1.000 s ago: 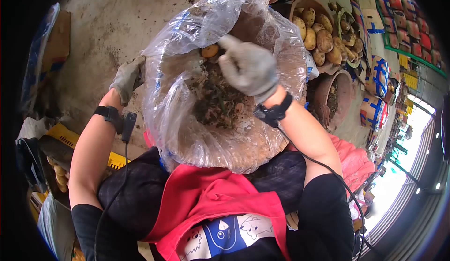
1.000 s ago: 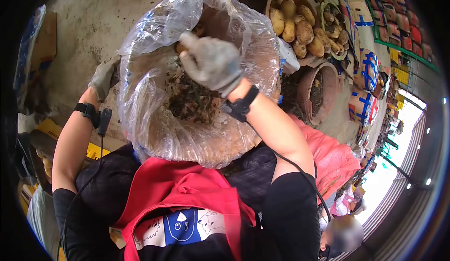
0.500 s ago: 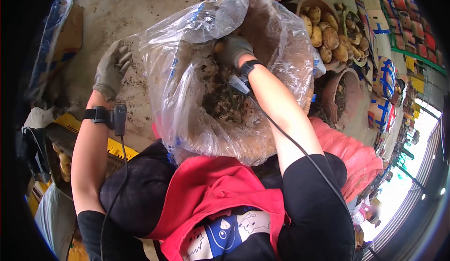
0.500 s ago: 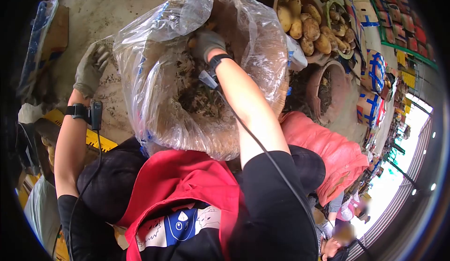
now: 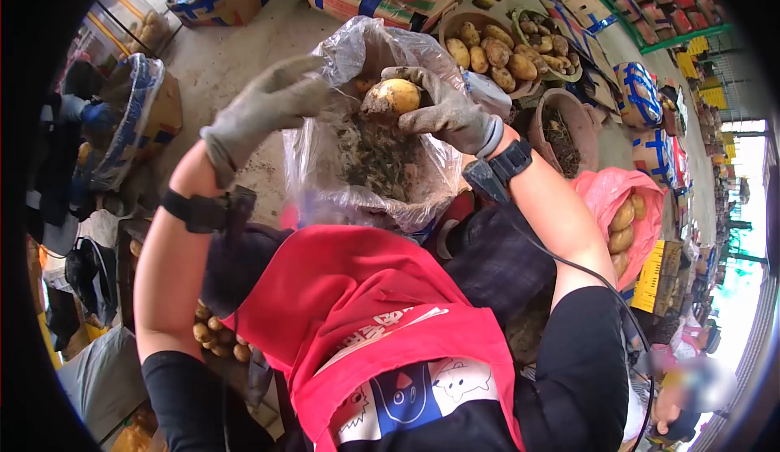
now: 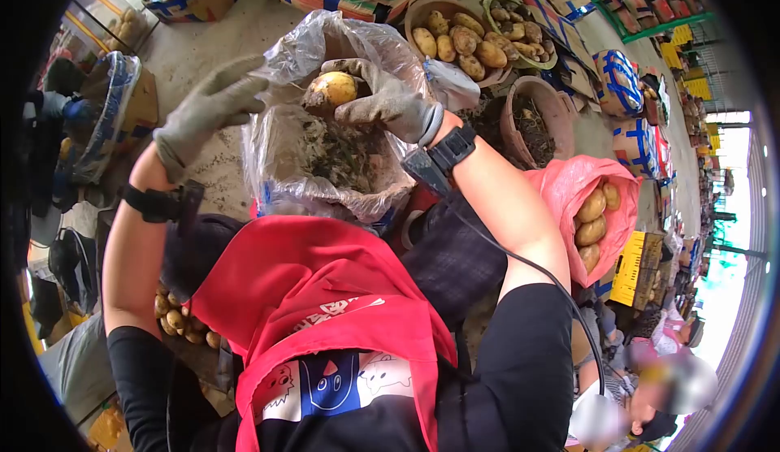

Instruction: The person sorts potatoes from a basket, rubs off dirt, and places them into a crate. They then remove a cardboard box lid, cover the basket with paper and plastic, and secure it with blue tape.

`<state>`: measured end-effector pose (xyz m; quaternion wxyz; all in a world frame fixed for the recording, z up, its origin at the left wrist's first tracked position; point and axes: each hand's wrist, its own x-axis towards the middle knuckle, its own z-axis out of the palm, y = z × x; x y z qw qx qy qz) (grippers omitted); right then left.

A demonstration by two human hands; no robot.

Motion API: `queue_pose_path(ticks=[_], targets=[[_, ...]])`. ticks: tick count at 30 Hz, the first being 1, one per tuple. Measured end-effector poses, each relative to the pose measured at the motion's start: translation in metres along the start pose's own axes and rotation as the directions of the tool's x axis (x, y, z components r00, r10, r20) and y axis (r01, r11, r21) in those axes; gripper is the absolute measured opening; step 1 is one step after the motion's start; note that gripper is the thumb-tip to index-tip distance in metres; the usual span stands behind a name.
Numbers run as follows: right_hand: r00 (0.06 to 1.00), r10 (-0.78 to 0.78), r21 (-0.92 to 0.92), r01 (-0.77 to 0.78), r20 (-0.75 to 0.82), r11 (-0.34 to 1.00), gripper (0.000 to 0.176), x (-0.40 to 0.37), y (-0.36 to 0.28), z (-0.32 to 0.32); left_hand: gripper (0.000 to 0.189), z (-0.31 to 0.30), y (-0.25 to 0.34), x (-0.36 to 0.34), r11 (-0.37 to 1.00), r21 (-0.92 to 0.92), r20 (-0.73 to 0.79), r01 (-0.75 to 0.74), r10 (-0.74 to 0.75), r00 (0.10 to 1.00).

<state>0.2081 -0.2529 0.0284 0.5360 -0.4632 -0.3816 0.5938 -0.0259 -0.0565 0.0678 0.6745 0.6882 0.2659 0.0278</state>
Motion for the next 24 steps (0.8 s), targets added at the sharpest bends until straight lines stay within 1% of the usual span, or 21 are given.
queue_pose_path(ticks=[1, 2, 3, 5, 6, 8, 9, 10, 11, 13, 14, 15, 16, 17, 18, 19, 20, 21, 22, 23, 24], targets=[[1.000, -0.023, -0.025, 0.022, -0.012, 0.999, 0.075, -0.011, -0.005, 0.010, 0.058, 0.014, -0.004, -0.005, 1.000, -0.030, 0.065, 0.004, -0.002, 0.998], [0.993, -0.109, -0.115, 0.103, -0.047, 0.988, 0.068, -0.018, -0.007, 0.020, 0.058, 0.024, -0.009, -0.008, 0.994, -0.105, 0.139, -0.003, 0.018, 0.990], [0.991, -0.124, -0.107, 0.119, -0.048, 0.987, 0.068, -0.023, -0.004, 0.021, 0.059, 0.038, -0.008, -0.012, 0.997, -0.077, 0.206, -0.005, 0.021, 0.978], [0.979, -0.204, -0.251, 0.201, 0.013, 0.947, 0.078, -0.030, 0.009, 0.019, 0.059, 0.060, -0.023, -0.015, 0.957, -0.260, 0.279, 0.126, -0.050, 0.959], [0.977, -0.213, -0.320, 0.197, -0.014, 0.927, 0.075, -0.035, 0.011, 0.024, 0.059, 0.067, -0.036, -0.009, 0.960, -0.246, 0.285, 0.135, -0.061, 0.957], [0.971, -0.239, -0.296, 0.222, -0.020, 0.929, 0.072, -0.041, 0.020, 0.021, 0.060, 0.079, -0.055, 0.002, 0.870, -0.420, 0.377, 0.260, -0.094, 0.922], [0.966, -0.257, -0.287, 0.241, -0.018, 0.927, 0.070, -0.045, 0.025, 0.019, 0.060, 0.083, -0.060, 0.003, 0.870, -0.408, 0.387, 0.276, -0.110, 0.916], [0.965, -0.261, -0.271, 0.245, -0.025, 0.931, 0.065, -0.047, 0.030, 0.015, 0.060, 0.086, -0.065, 0.005, 0.875, -0.415, 0.375, 0.249, -0.086, 0.923], [0.964, -0.262, -0.260, 0.243, -0.037, 0.934, 0.065, -0.048, 0.033, 0.011, 0.060, 0.089, -0.068, 0.009, 0.879, -0.422, 0.361, 0.221, -0.060, 0.931], [0.983, -0.178, -0.363, 0.147, -0.053, 0.920, 0.066, -0.045, 0.040, 0.001, 0.057, 0.091, -0.077, 0.021, 0.870, -0.445, 0.342, 0.213, -0.055, 0.938], [0.976, -0.213, -0.366, 0.183, -0.045, 0.913, 0.060, -0.041, 0.045, -0.002, 0.055, 0.091, -0.083, 0.027, 0.860, -0.474, 0.314, 0.190, -0.037, 0.949], [0.977, -0.207, -0.355, 0.176, -0.052, 0.918, 0.060, -0.039, 0.048, -0.005, 0.053, 0.090, -0.089, 0.033, 0.848, -0.504, 0.284, 0.165, -0.019, 0.959], [0.959, -0.272, -0.468, 0.203, -0.083, 0.860, 0.055, -0.038, 0.052, -0.009, 0.049, 0.087, -0.096, 0.043, 0.814, -0.551, 0.282, 0.185, -0.027, 0.959], [0.942, -0.316, -0.588, 0.192, -0.115, 0.786, 0.049, -0.037, 0.048, -0.008, 0.049, 0.091, -0.092, 0.046, 0.810, -0.552, 0.287, 0.197, -0.037, 0.957], [0.922, -0.359, -0.696, 0.162, -0.146, 0.700, 0.043, -0.037, 0.045, -0.008, 0.047, 0.098, -0.081, 0.046, 0.803, -0.581, 0.221, 0.136, -0.005, 0.975], [0.924, -0.352, -0.692, 0.155, -0.151, 0.705, 0.043, -0.035, 0.044, -0.014, 0.046, 0.101, -0.077, 0.049, 0.793, -0.605, 0.153, 0.072, 0.027, 0.988], [0.929, -0.222, -0.631, -0.016, -0.297, 0.775, 0.041, -0.034, 0.045, -0.021, 0.052, 0.101, -0.077, 0.055, 0.757, -0.651, 0.132, 0.063, 0.030, 0.991], [0.901, -0.081, -0.544, -0.184, -0.427, 0.819, 0.039, -0.033, 0.046, -0.028, 0.052, 0.104, -0.077, 0.059, 0.754, -0.653, 0.134, 0.072, 0.022, 0.991], [0.928, 0.022, -0.184, -0.097, -0.371, 0.978, 0.041, -0.032, 0.052, -0.036, 0.053, 0.108, -0.076, 0.063, 0.752, -0.659, 0.054, -0.021, 0.075, 0.996], [0.928, 0.030, -0.178, -0.102, -0.371, 0.979, 0.041, -0.031, 0.049, -0.035, 0.055, 0.110, -0.076, 0.065, 0.746, -0.656, -0.028, -0.114, 0.127, 0.991], [0.922, 0.104, 0.001, -0.112, -0.373, 0.994, 0.043, -0.031, 0.040, -0.030, 0.069, 0.108, -0.080, 0.072, 0.782, -0.612, -0.024, -0.123, 0.137, 0.990]])
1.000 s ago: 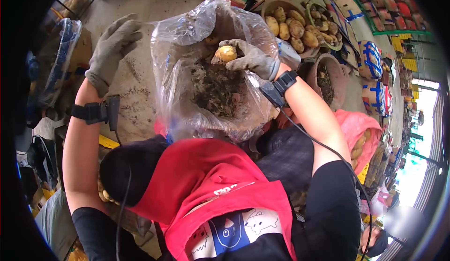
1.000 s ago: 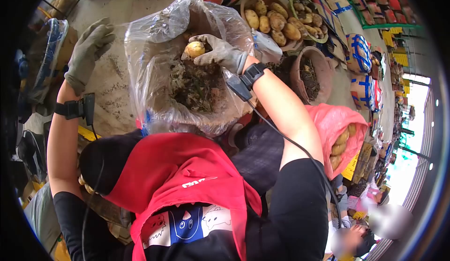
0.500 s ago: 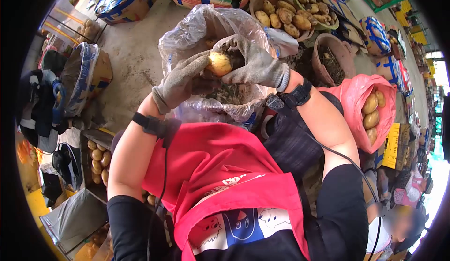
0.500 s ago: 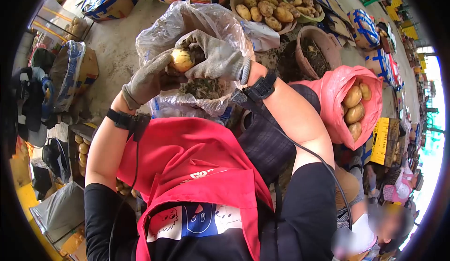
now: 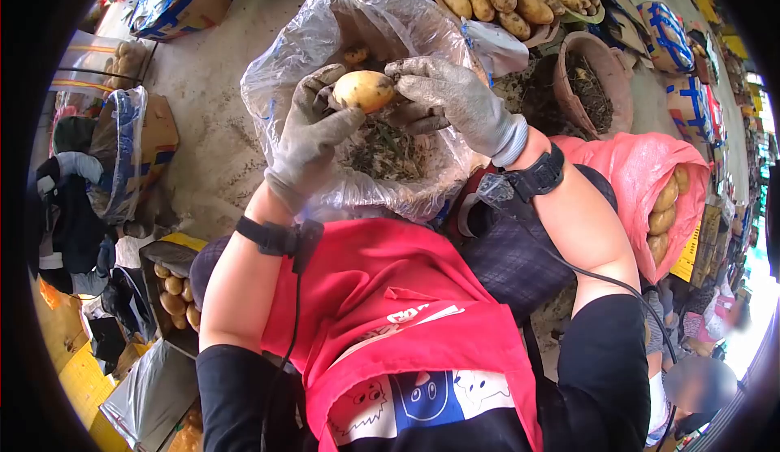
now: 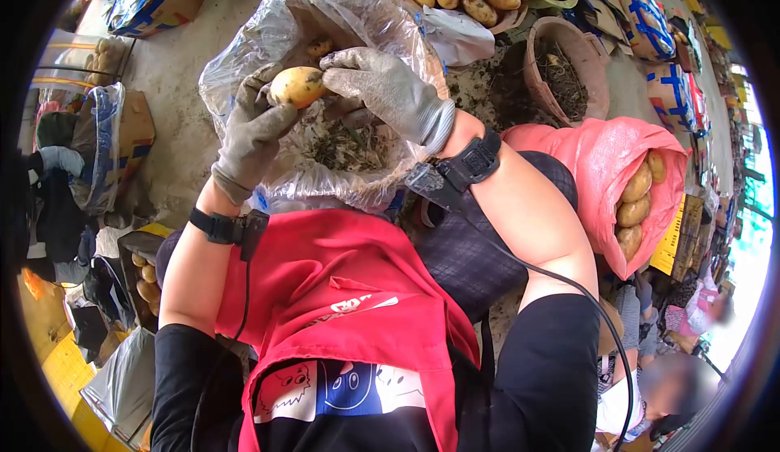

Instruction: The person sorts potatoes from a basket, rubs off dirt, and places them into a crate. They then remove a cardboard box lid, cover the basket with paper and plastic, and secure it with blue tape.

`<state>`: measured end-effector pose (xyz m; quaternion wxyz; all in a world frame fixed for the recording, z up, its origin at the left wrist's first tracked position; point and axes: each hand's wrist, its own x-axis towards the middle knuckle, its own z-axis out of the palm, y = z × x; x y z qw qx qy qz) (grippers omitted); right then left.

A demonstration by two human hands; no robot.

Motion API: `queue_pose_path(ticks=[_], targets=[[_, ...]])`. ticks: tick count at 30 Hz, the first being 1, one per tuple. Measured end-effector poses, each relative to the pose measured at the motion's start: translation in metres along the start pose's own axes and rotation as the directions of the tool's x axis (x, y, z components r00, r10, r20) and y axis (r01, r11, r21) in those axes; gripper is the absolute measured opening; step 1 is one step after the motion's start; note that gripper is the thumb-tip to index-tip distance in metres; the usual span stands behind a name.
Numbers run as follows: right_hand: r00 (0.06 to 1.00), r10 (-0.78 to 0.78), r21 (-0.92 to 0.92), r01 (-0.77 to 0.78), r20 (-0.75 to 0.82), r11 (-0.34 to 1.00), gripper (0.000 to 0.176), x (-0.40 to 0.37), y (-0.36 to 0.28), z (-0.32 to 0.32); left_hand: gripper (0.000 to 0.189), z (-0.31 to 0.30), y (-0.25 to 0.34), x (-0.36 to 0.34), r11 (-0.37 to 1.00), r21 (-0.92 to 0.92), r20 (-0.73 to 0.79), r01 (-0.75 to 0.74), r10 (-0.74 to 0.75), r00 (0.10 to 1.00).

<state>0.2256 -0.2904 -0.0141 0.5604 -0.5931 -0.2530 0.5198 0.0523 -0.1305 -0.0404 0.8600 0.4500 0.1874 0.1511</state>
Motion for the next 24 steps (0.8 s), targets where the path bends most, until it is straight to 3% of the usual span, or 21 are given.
queue_pose_path(ticks=[1, 2, 3, 4, 6, 9, 12, 16, 18, 21, 23, 24], targets=[[0.997, 0.073, 0.163, -0.074, 0.010, 0.984, 0.044, -0.001, -0.009, 0.003, 0.069, -0.002, -0.003, 0.002, 1.000, -0.002, -0.004, 0.008, -0.008, 1.000], [0.996, 0.088, 0.048, -0.087, -0.020, 0.995, 0.049, 0.001, -0.016, 0.005, 0.074, 0.002, -0.004, 0.002, 0.996, 0.084, 0.022, -0.039, 0.038, 0.999], [0.995, 0.095, 0.052, -0.093, -0.022, 0.994, 0.049, 0.006, -0.011, 0.003, 0.079, 0.004, -0.005, 0.003, 0.982, 0.168, 0.053, -0.087, 0.079, 0.995], [0.998, 0.062, -0.085, -0.065, -0.033, 0.994, 0.046, 0.012, -0.003, 0.001, 0.083, 0.004, -0.004, 0.004, 0.968, 0.244, 0.061, -0.060, 0.047, 0.997], [0.997, 0.011, -0.288, -0.031, -0.071, 0.957, 0.039, 0.017, 0.003, -0.002, 0.082, 0.003, -0.007, 0.004, 0.975, 0.223, 0.063, -0.016, 0.002, 0.998], [0.988, -0.108, -0.241, 0.078, -0.113, 0.967, 0.032, 0.019, 0.015, -0.002, 0.080, 0.004, -0.009, 0.003, 0.974, 0.226, 0.061, 0.026, -0.041, 0.997], [0.982, -0.085, -0.161, 0.058, -0.166, 0.985, 0.025, 0.015, 0.013, -0.001, 0.081, 0.001, -0.014, 0.003, 0.970, 0.242, 0.092, -0.006, -0.016, 0.996], [0.965, -0.200, -0.202, 0.165, -0.168, 0.966, 0.021, 0.010, 0.005, 0.002, 0.082, 0.003, -0.014, -0.001, 0.995, 0.093, 0.085, 0.018, -0.026, 0.996], [0.975, -0.173, -0.185, 0.146, -0.141, 0.972, 0.022, 0.009, 0.004, -0.001, 0.083, 0.004, -0.013, -0.002, 0.998, 0.061, 0.087, 0.017, -0.023, 0.996], [0.977, -0.194, -0.157, 0.178, -0.093, 0.971, 0.024, 0.006, 0.003, 0.002, 0.081, 0.005, -0.011, -0.003, 0.985, 0.171, 0.078, -0.007, -0.006, 0.997], [0.968, -0.244, -0.145, 0.233, -0.066, 0.962, 0.026, 0.005, 0.003, 0.004, 0.076, 0.001, -0.007, -0.001, 0.945, 0.326, 0.182, -0.010, -0.052, 0.982], [0.977, -0.210, -0.220, 0.197, -0.036, 0.955, 0.032, 0.005, 0.002, 0.003, 0.076, 0.004, -0.006, -0.004, 0.944, 0.328, 0.180, -0.012, -0.050, 0.982]])
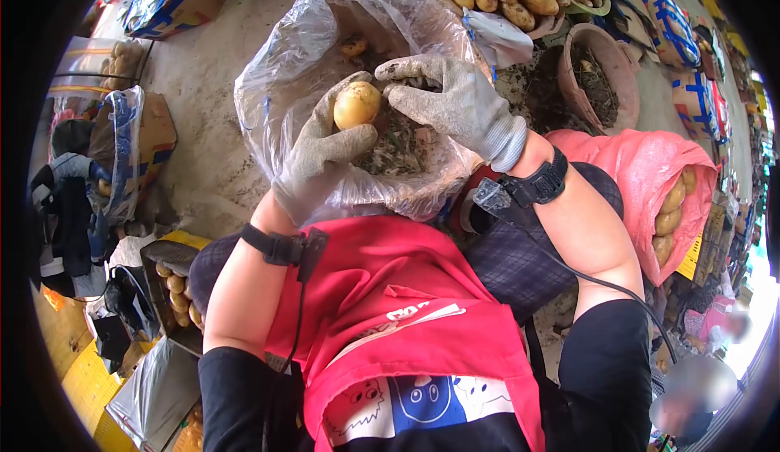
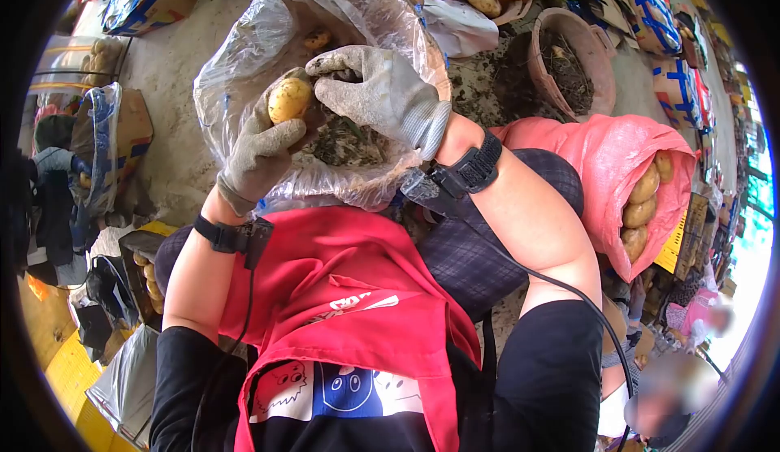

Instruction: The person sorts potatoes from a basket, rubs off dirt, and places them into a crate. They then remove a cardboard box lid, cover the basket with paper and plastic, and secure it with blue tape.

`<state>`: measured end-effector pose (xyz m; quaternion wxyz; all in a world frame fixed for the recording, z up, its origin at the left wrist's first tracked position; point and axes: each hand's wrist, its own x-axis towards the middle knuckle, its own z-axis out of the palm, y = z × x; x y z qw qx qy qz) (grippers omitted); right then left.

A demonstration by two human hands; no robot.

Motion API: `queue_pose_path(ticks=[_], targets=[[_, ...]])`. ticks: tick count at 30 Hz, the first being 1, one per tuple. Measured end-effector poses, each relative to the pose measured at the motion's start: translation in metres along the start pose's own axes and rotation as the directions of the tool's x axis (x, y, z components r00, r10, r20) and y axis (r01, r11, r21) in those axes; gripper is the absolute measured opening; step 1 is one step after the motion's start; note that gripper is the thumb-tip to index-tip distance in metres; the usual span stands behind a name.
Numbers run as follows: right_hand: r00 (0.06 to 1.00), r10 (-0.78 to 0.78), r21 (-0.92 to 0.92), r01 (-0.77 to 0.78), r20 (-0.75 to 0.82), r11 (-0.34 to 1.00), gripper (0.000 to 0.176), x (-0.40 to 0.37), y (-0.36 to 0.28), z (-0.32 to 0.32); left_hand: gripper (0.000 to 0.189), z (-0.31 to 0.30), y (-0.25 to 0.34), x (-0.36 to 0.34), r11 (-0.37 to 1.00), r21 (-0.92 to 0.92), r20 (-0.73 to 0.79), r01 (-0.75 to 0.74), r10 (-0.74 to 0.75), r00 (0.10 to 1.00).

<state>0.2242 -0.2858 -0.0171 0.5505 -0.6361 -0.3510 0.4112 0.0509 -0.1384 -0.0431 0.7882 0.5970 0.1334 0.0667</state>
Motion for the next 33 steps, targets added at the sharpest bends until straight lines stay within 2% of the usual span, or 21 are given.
queue_pose_path(ticks=[1, 2, 5, 7, 8, 9, 10, 12, 14, 15, 17, 18, 20, 21, 23, 27, 29, 33], targets=[[0.999, 0.031, -0.079, -0.028, 0.034, 0.996, 0.038, 0.000, -0.001, -0.001, 0.073, 0.005, 0.002, -0.004, 0.978, -0.192, -0.010, 0.083, -0.086, 0.996], [0.999, 0.029, -0.078, -0.026, 0.036, 0.997, 0.038, -0.001, 0.002, 0.000, 0.070, 0.009, 0.004, -0.006, 0.913, -0.377, -0.003, 0.158, -0.172, 0.985], [0.996, -0.039, -0.113, 0.048, 0.077, 0.992, 0.046, -0.006, 0.006, 0.004, 0.066, 0.008, -0.006, -0.007, 0.887, -0.451, -0.036, 0.095, -0.125, 0.992], [0.978, -0.192, -0.326, 0.208, 0.081, 0.922, 0.052, -0.011, -0.001, 0.014, 0.063, 0.006, -0.013, -0.008, 0.890, -0.436, -0.028, 0.133, -0.161, 0.987], [0.988, -0.157, -0.299, 0.145, -0.014, 0.943, 0.051, -0.009, 0.003, 0.022, 0.060, 0.005, -0.013, -0.009, 0.891, -0.420, -0.021, 0.172, -0.199, 0.980], [0.988, -0.156, -0.297, 0.144, -0.017, 0.944, 0.051, -0.010, 0.004, 0.022, 0.060, 0.004, -0.013, -0.010, 0.891, -0.419, -0.019, 0.175, -0.201, 0.979], [0.993, -0.113, -0.328, 0.094, -0.038, 0.940, 0.049, -0.011, 0.003, 0.021, 0.055, 0.002, -0.011, -0.012, 0.991, -0.080, -0.039, 0.111, -0.114, 0.993], [0.996, -0.067, -0.359, 0.040, -0.061, 0.932, 0.047, -0.012, 0.004, 0.021, 0.050, 0.006, 0.001, -0.012, 0.964, 0.265, -0.024, 0.031, -0.025, 0.999], [0.995, -0.057, -0.343, 0.026, -0.079, 0.939, 0.043, -0.010, 0.008, 0.022, 0.046, 0.008, 0.014, -0.011, 0.979, 0.124, -0.048, 0.160, -0.155, 0.987], [0.995, -0.055, -0.342, 0.025, -0.079, 0.939, 0.043, -0.010, 0.006, 0.023, 0.046, 0.008, 0.012, -0.012, 0.979, 0.123, -0.048, 0.161, -0.157, 0.986], [0.994, -0.064, -0.392, 0.026, -0.083, 0.920, 0.040, -0.012, 0.001, 0.023, 0.043, 0.004, 0.005, -0.012, 0.990, -0.012, -0.045, 0.138, -0.139, 0.989], [0.995, -0.062, -0.391, 0.025, -0.083, 0.920, 0.040, -0.011, 0.001, 0.023, 0.043, 0.003, 0.002, -0.012, 0.990, -0.012, -0.046, 0.140, -0.140, 0.989], [0.996, -0.064, -0.443, 0.027, -0.069, 0.896, 0.040, -0.012, 0.002, 0.023, 0.043, 0.000, -0.003, -0.013, 0.974, 0.220, -0.042, 0.063, -0.055, 0.998], [0.995, -0.063, -0.442, 0.025, -0.072, 0.896, 0.040, -0.013, 0.002, 0.023, 0.043, -0.001, -0.005, -0.014, 0.973, 0.220, -0.040, 0.064, -0.057, 0.998], [0.997, -0.041, -0.438, 0.012, -0.057, 0.899, 0.037, -0.014, 0.002, 0.024, 0.043, -0.002, -0.011, -0.015, 0.993, 0.049, -0.050, 0.109, -0.107, 0.993], [0.997, -0.055, -0.479, 0.023, -0.052, 0.877, 0.036, -0.014, 0.004, 0.023, 0.045, -0.003, -0.017, -0.018, 0.989, -0.015, -0.031, 0.150, -0.150, 0.988], [0.999, -0.023, -0.486, 0.000, -0.040, 0.874, 0.035, -0.016, 0.001, 0.023, 0.049, -0.006, -0.024, -0.019, 0.964, -0.171, 0.007, 0.201, -0.203, 0.979], [1.000, 0.008, -0.517, -0.019, -0.025, 0.856, 0.036, -0.014, 0.012, 0.023, 0.053, -0.007, -0.030, -0.024, 0.928, -0.282, 0.059, 0.245, -0.238, 0.969]])
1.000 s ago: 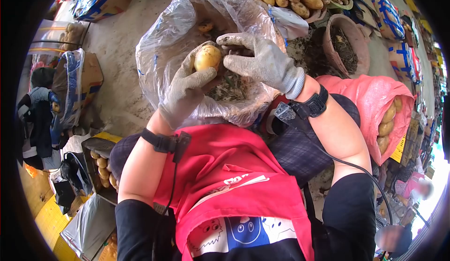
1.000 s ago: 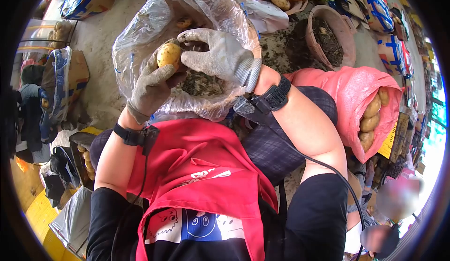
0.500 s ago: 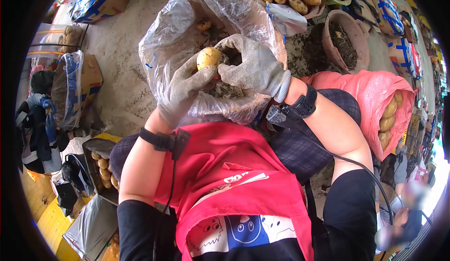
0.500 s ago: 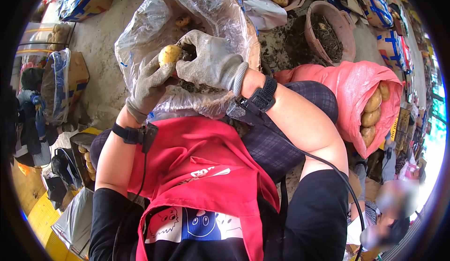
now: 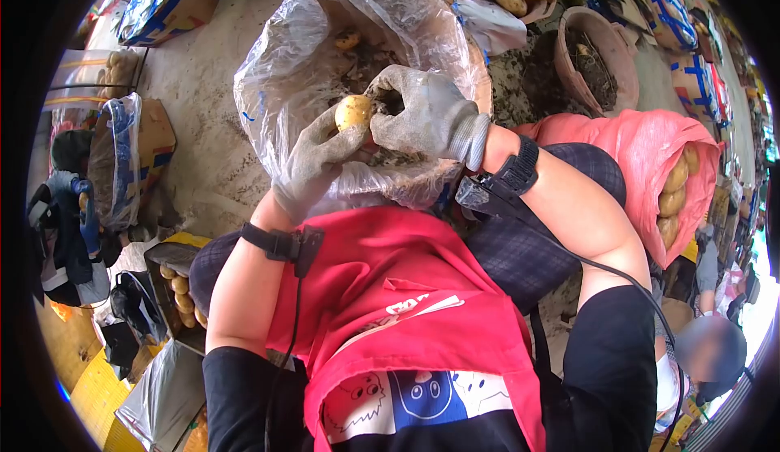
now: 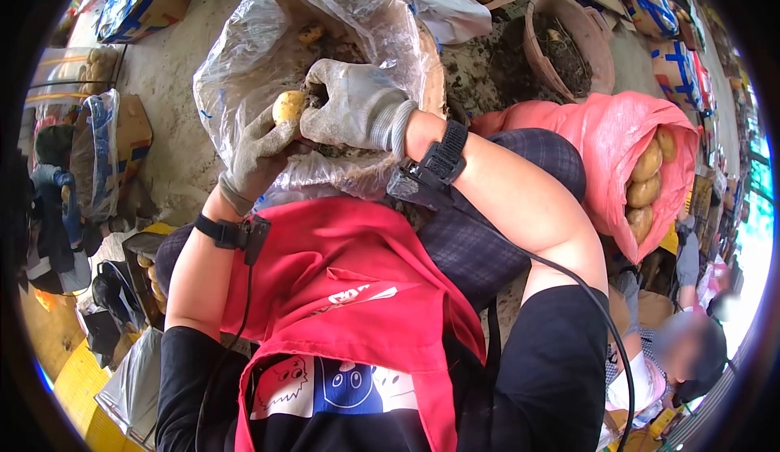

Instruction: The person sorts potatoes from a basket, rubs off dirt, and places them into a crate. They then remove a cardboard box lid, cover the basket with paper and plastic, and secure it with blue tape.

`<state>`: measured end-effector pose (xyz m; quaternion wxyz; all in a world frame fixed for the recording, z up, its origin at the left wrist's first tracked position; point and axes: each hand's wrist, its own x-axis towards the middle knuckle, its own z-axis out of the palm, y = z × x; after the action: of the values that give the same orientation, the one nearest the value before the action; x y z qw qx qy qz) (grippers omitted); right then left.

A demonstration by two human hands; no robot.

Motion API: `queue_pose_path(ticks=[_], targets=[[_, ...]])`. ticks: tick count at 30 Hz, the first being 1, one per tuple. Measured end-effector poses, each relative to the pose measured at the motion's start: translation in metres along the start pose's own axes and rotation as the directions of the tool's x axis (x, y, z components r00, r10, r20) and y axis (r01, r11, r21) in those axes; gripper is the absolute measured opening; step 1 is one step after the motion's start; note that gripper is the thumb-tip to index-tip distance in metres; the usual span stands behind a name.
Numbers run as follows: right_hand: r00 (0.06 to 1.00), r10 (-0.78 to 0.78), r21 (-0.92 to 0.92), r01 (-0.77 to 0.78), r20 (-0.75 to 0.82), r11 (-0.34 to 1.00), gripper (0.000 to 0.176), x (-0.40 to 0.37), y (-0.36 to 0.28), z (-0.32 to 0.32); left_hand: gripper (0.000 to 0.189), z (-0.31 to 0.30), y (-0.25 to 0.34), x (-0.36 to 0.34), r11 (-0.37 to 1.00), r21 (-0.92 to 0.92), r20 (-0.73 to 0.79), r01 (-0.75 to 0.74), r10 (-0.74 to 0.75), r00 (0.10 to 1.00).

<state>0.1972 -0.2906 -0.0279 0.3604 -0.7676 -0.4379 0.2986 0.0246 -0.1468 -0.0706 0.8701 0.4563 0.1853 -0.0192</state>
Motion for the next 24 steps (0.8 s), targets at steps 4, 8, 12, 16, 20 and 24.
queue_pose_path(ticks=[4, 8, 12, 16, 20, 24], targets=[[1.000, -0.004, 0.009, 0.003, 0.011, 1.000, 0.038, 0.001, 0.007, 0.006, 0.061, 0.003, -0.002, -0.002, 0.998, 0.059, -0.023, 0.022, -0.021, 1.000], [0.998, 0.047, 0.050, -0.049, 0.051, 0.998, 0.036, 0.000, 0.005, 0.004, 0.060, 0.002, -0.007, -0.002, 1.000, 0.013, -0.002, 0.006, -0.006, 1.000], [1.000, 0.012, 0.026, -0.012, 0.010, 1.000, 0.032, 0.000, 0.008, 0.004, 0.056, -0.002, -0.008, -0.003, 1.000, -0.024, 0.038, 0.017, -0.017, 0.999], [0.992, 0.097, 0.198, -0.111, 0.077, 0.974, 0.024, 0.008, 0.018, 0.002, 0.058, 0.003, -0.003, -0.006, 0.990, -0.143, 0.093, 0.001, 0.012, 0.996], [1.000, -0.020, 0.416, 0.018, 0.001, 0.909, 0.022, 0.015, 0.018, -0.007, 0.061, 0.016, 0.016, -0.004, 0.985, -0.132, 0.024, -0.112, 0.116, 0.993], [0.998, -0.062, 0.460, 0.049, 0.014, 0.887, 0.043, 0.012, 0.021, -0.003, 0.077, 0.015, 0.013, 0.004, 0.973, 0.071, -0.080, -0.222, 0.227, 0.971]])
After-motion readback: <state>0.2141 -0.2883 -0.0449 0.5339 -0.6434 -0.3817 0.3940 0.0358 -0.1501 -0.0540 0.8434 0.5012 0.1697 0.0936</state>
